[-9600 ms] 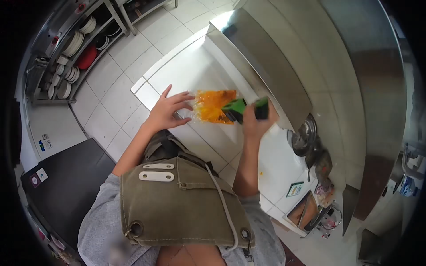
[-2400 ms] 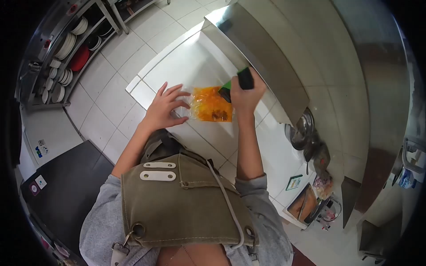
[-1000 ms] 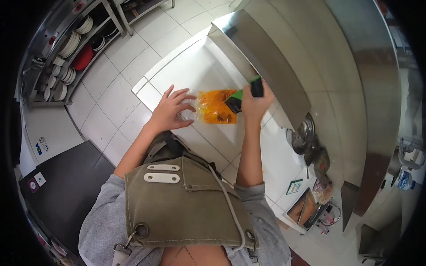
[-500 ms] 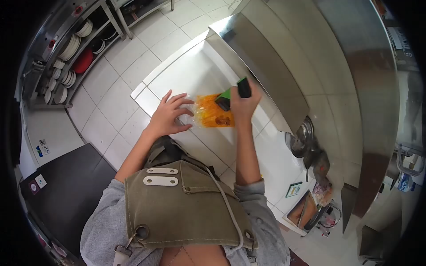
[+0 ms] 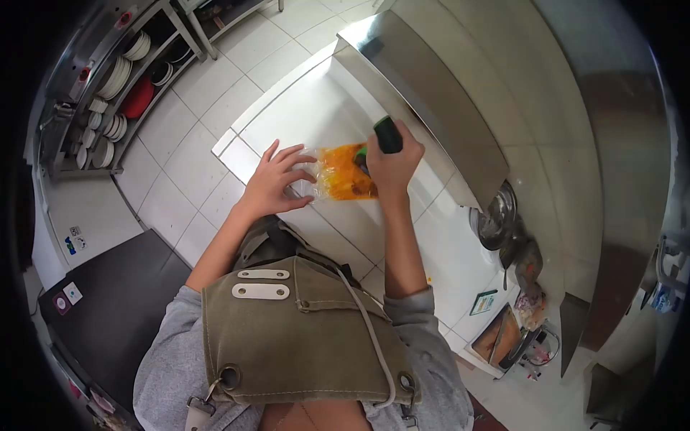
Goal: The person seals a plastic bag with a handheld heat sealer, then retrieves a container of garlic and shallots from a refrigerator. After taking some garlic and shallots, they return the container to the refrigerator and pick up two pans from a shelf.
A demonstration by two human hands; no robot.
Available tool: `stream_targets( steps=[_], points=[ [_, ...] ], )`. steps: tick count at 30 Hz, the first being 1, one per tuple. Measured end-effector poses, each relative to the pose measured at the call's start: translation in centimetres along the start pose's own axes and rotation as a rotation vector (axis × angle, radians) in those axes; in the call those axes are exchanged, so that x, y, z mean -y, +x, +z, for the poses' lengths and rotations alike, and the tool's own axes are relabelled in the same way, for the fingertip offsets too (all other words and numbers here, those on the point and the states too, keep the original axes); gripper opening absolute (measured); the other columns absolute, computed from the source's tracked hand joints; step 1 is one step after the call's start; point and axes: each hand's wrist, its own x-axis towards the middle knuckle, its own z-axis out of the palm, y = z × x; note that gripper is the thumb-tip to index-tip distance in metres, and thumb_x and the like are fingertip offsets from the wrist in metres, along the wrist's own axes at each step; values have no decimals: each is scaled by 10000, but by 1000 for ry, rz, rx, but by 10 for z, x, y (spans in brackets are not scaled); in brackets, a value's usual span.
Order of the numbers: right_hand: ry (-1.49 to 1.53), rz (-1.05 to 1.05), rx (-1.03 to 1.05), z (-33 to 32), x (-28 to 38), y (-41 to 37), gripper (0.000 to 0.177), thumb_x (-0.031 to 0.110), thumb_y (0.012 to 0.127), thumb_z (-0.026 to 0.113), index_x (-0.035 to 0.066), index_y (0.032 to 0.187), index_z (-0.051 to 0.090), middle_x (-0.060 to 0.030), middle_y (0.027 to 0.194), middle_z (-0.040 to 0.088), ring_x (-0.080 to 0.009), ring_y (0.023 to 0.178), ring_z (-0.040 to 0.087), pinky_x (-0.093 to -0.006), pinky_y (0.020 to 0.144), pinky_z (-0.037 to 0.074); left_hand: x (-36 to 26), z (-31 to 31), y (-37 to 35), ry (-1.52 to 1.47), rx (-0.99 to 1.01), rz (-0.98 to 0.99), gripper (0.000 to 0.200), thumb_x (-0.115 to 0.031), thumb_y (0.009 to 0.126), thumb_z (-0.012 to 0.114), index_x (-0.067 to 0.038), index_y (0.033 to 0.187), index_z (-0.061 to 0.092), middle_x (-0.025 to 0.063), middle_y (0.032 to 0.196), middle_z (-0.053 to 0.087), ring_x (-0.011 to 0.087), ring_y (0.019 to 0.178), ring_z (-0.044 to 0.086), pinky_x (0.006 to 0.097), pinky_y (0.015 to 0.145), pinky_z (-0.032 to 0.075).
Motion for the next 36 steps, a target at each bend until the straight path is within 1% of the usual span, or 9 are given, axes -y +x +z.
stream_targets(
  steps=[4, 5, 13, 16, 21, 25, 29, 32, 36],
  points=[
    [-76, -25, -268, -17, -13, 6, 139, 58, 640, 608, -18, 670, 497, -60, 533, 437, -141, 500, 442, -278, 505, 396, 0, 0, 0, 1, 8, -6, 245, -298, 643, 720, -198, 848, 632, -20, 1176, 536, 226, 1243, 387, 535, 1075, 170],
    [308, 262, -101, -39, 4, 1, 144, 52, 640, 604, -39, 720, 526, -48, 554, 441, -118, 542, 448, -272, 515, 391, 0, 0, 1, 1, 2, -13, 245, -298, 643, 720, -198, 848, 632, -20, 1176, 536, 226, 1243, 387, 535, 1075, 170],
    [627, 203, -74, -67, 29, -43, 77, -16, 658, 538, -60, 677, 477, -57, 556, 480, -113, 487, 470, -229, 487, 377, 0, -2, 5, -1, -8, -19, 250, -286, 630, 724, -190, 846, 639, -19, 1185, 533, 227, 1244, 385, 521, 1079, 176],
    [-56, -15, -68, -31, -5, -72, 104, -68, 673, 489, -10, 609, 431, -50, 513, 458, -98, 427, 433, -208, 430, 343, -3, -1, 1, -4, 8, -12, 253, -285, 626, 726, -193, 847, 642, -17, 1188, 531, 226, 1247, 381, 520, 1080, 172],
    [669, 234, -143, -57, 30, -56, 141, 33, 640, 575, 11, 616, 438, -59, 479, 416, -133, 432, 432, -250, 445, 371, -1, 0, 2, -1, 18, -9, 253, -297, 626, 725, -196, 843, 643, -16, 1177, 533, 225, 1245, 382, 521, 1080, 165],
    [30, 83, -208, -24, -19, -73, 90, -34, 686, 517, 21, 642, 460, -48, 487, 435, -123, 403, 407, -233, 398, 339, -2, -1, 3, 2, 5, -9, 249, -300, 631, 721, -195, 843, 643, -16, 1174, 534, 226, 1246, 381, 527, 1077, 165],
    [610, 275, -242, -63, 12, -54, 98, 21, 669, 548, -2, 659, 454, -56, 506, 435, -124, 455, 437, -259, 441, 369, -2, -2, 5, 10, 2, -14, 249, -297, 629, 720, -194, 842, 643, -15, 1177, 534, 229, 1247, 380, 527, 1075, 174],
    [148, 210, -201, -36, -20, -67, 133, -33, 669, 503, 30, 593, 414, -47, 506, 446, -87, 422, 397, -214, 406, 316, -3, -2, 3, 3, 19, -13, 253, -291, 627, 721, -193, 845, 641, -17, 1174, 536, 232, 1247, 381, 528, 1074, 176],
    [487, 218, -267, -57, 16, -35, 136, -13, 658, 530, 4, 578, 421, -32, 501, 431, -108, 459, 435, -244, 443, 352, 1, -1, 7, 14, 6, -9, 256, -288, 621, 727, -194, 842, 639, -21, 1171, 538, 228, 1248, 380, 526, 1074, 174]
  ],
)
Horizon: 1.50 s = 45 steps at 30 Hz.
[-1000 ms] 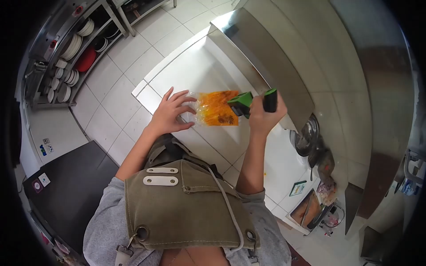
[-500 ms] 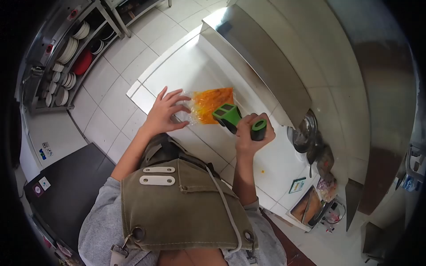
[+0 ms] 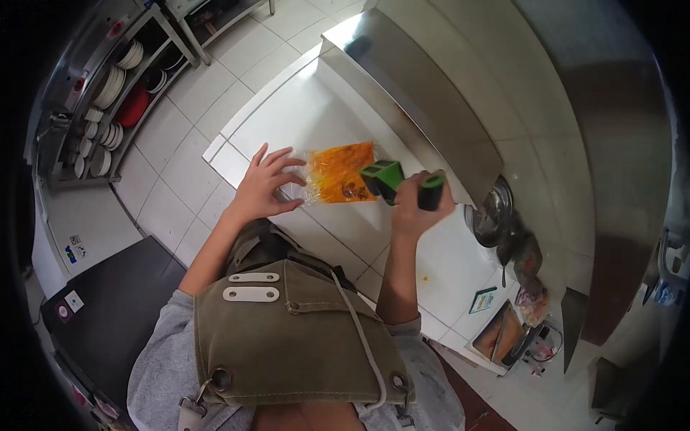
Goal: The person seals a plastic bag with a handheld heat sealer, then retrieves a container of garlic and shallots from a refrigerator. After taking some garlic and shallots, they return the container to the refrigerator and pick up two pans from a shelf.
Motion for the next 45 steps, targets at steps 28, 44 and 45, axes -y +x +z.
stream_targets(
  steps=[28, 44, 45],
  points=[
    [-76, 109, -13, 23, -33, -1, 276, 93, 637, 654, -89, 833, 586, -94, 674, 555, -147, 542, 526, -272, 542, 437, -2, 2, -2, -7, -15, 8, 256, -272, 611, 738, -192, 836, 645, -27, 1173, 535, 228, 1238, 391, 532, 1074, 176],
    [-325, -335, 290, 41, -23, -40, 110, -12, 776, 522, 12, 689, 460, -18, 538, 454, -82, 450, 443, -220, 424, 340, -5, 1, -6, -12, -26, -6, 271, -280, 603, 751, -176, 817, 621, 2, 1150, 525, 242, 1235, 389, 515, 1078, 190],
    [-320, -342, 289, 42, -30, -31, 110, -12, 776, 522, 12, 689, 460, -18, 538, 454, -82, 450, 443, -220, 424, 340, -4, -1, -4, -6, -32, -4, 271, -280, 603, 751, -176, 817, 621, 2, 1150, 525, 242, 1235, 389, 515, 1078, 190]
  ],
)
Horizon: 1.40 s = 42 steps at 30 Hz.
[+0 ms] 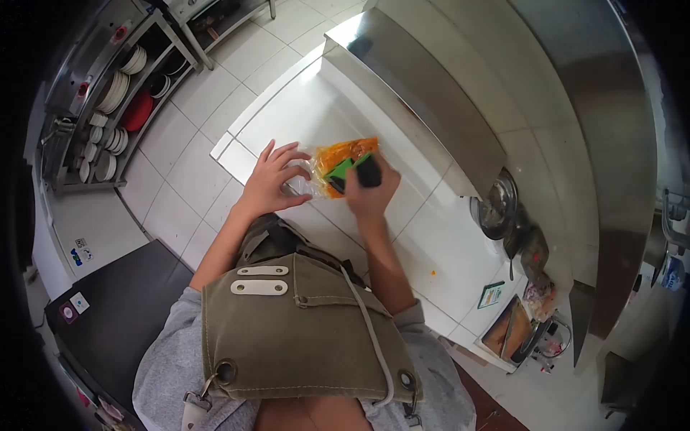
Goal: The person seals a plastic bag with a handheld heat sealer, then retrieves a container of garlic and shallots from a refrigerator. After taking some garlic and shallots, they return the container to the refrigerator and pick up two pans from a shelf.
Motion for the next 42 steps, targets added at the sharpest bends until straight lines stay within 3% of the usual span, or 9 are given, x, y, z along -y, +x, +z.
stream_targets(
  steps=[2, 7, 9, 13, 17, 26, 33, 35, 42],
  points=[
    [201, 355, -87, -5, -22, 5, 81, -3, 663, 574, -1, 699, 501, -54, 508, 438, -127, 434, 431, -266, 429, 364, -3, 0, -3, -28, -23, -13, 303, -283, 584, 764, -170, 829, 627, 36, 1119, 507, 258, 1205, 402, 515, 1072, 205],
    [536, 350, -214, 2, 14, 34, 113, 11, 665, 578, 0, 675, 465, -70, 498, 407, -132, 431, 426, -280, 422, 357, -1, 1, -3, -37, -65, -1, 322, -284, 563, 775, -167, 829, 636, 59, 972, 460, 260, 1053, 449, 496, 1051, 245],
    [-114, -34, -184, 33, -16, 17, 142, 41, 662, 593, 4, 656, 457, -68, 501, 411, -127, 459, 436, -274, 446, 364, -2, 1, -6, -30, -47, 1, 321, -286, 560, 776, -170, 825, 638, 56, 922, 441, 255, 994, 458, 475, 1030, 276],
    [175, 308, -9, 25, -18, 27, 129, 61, 660, 610, -30, 693, 526, -62, 553, 447, -101, 544, 444, -260, 515, 384, -3, -1, -9, 7, -58, 43, 315, -326, 574, 762, -168, 820, 646, 54, 872, 436, 238, 916, 454, 382, 933, 319],
    [439, 423, -336, -15, 9, 50, 118, 25, 703, 563, -42, 682, 468, 7, 572, 470, -96, 554, 452, -267, 523, 405, -2, -2, -5, 7, -74, 55, 307, -331, 576, 761, -179, 816, 645, 47, 866, 444, 233, 913, 462, 386, 939, 309],
    [102, 240, -188, -4, -49, 41, 126, 29, 635, 576, -19, 628, 459, -55, 534, 463, -114, 501, 439, -288, 484, 380, -6, 0, -11, 16, -74, 63, 316, -320, 554, 771, -189, 818, 656, 18, 803, 446, 192, 836, 467, 352, 882, 305],
    [275, 292, -306, -37, 35, 79, 133, 70, 662, 608, -45, 719, 571, -74, 563, 512, -160, 537, 518, -300, 529, 427, -6, 2, -11, 47, -108, 105, 306, -325, 549, 772, -190, 800, 659, 18, 805, 460, 193, 838, 470, 345, 870, 312],
    [-87, -9, -476, -6, 13, 61, 133, 67, 684, 619, -47, 748, 602, -107, 598, 563, -182, 566, 565, -310, 566, 454, -5, 4, -14, 21, -87, 119, 303, -326, 550, 772, -186, 792, 656, 16, 807, 473, 193, 838, 473, 345, 864, 315],
    [-36, 212, -329, 2, 3, 67, 174, 109, 710, 658, -47, 705, 579, -127, 590, 571, -188, 553, 559, -325, 555, 441, -3, 5, -17, 45, -61, 144, 308, -323, 565, 763, -180, 812, 646, 22, 796, 487, 201, 836, 479, 349, 876, 314]
  ],
)
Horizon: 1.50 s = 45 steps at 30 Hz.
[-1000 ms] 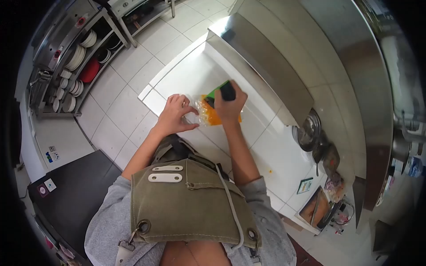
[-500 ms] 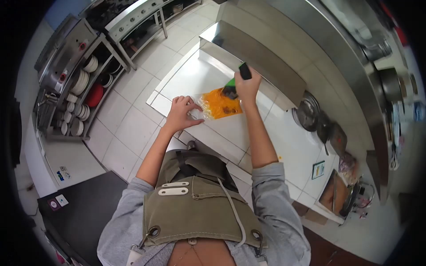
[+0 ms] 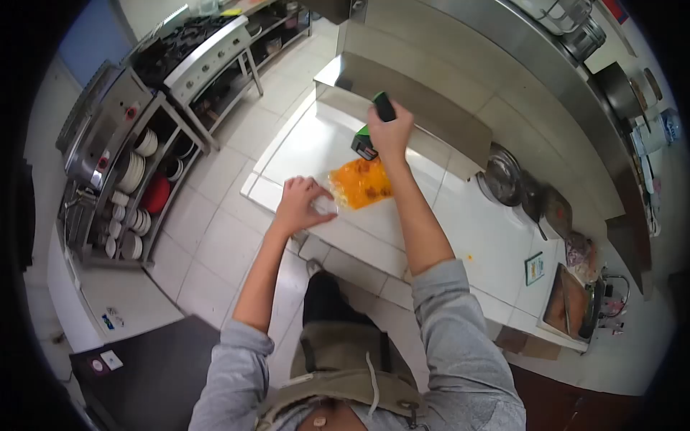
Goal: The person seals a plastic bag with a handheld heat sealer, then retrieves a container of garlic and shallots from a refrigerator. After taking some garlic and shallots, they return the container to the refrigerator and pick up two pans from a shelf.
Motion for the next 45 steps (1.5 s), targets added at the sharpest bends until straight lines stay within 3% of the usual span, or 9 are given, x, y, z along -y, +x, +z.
stream_targets(
  steps=[13, 15, 18, 21, 30, 34, 35, 39, 45],
  points=[
    [384, 49, -187, 9, -44, -33, 102, 47, 676, 592, -37, 710, 543, -53, 564, 471, -119, 560, 476, -268, 541, 409, 1, -3, 6, -28, 3, -49, 314, -282, 550, 778, -157, 804, 642, 19, 770, 466, 211, 841, 459, 371, 912, 300],
    [136, -7, -60, 12, -50, -39, 80, 28, 672, 562, -25, 666, 503, -28, 550, 440, -105, 545, 454, -262, 507, 381, 2, 0, 5, -56, 27, -58, 312, -282, 551, 778, -158, 804, 646, 16, 775, 475, 213, 849, 461, 374, 915, 299],
    [337, 189, -84, 5, -33, -28, 102, 25, 654, 555, -7, 649, 458, -13, 549, 414, -100, 535, 404, -268, 491, 350, 3, 1, 5, -55, 14, -78, 317, -255, 540, 786, -151, 808, 652, 11, 786, 492, 211, 848, 463, 378, 922, 298],
    [215, -20, -108, 12, -48, -38, 107, 30, 654, 561, -15, 649, 465, -17, 548, 433, -102, 527, 415, -264, 491, 357, 3, 1, 6, -63, 6, -73, 320, -246, 536, 789, -144, 806, 651, 11, 791, 496, 210, 840, 462, 379, 922, 299],
    [197, 48, -28, 11, -47, -31, 82, 28, 669, 554, -18, 650, 489, -17, 550, 475, -102, 544, 478, -266, 521, 404, 4, 4, 6, -45, -6, -44, 309, -259, 543, 783, -149, 799, 648, 11, 768, 495, 211, 813, 460, 376, 910, 302],
    [261, 45, -216, 19, -37, -45, 124, 35, 656, 592, -27, 687, 490, -23, 565, 472, -123, 545, 444, -281, 518, 398, 3, 4, 5, -43, 20, -51, 307, -252, 542, 783, -147, 797, 648, 8, 753, 484, 209, 815, 456, 369, 904, 303],
    [191, 8, 0, 9, -43, -47, 132, 59, 679, 606, -31, 706, 513, -17, 582, 490, -154, 570, 506, -291, 522, 424, 4, 3, 5, -36, 26, -58, 307, -253, 541, 784, -145, 795, 648, 7, 747, 477, 208, 813, 453, 367, 899, 304],
    [594, 183, -1, -31, -3, -47, 177, 0, 723, 513, 83, 622, 393, 14, 513, 397, -62, 383, 338, -227, 366, 267, 2, 6, 6, -24, 12, -69, 314, -248, 532, 788, -136, 789, 648, 7, 743, 475, 208, 807, 447, 362, 890, 304],
    [313, 62, -9, -60, -18, -80, 195, -28, 670, 497, 39, 538, 370, -8, 479, 431, -67, 393, 384, -221, 384, 306, 0, 3, 7, -8, 58, -82, 301, -272, 556, 779, -145, 788, 636, 19, 765, 485, 224, 829, 465, 395, 905, 306]
  ],
)
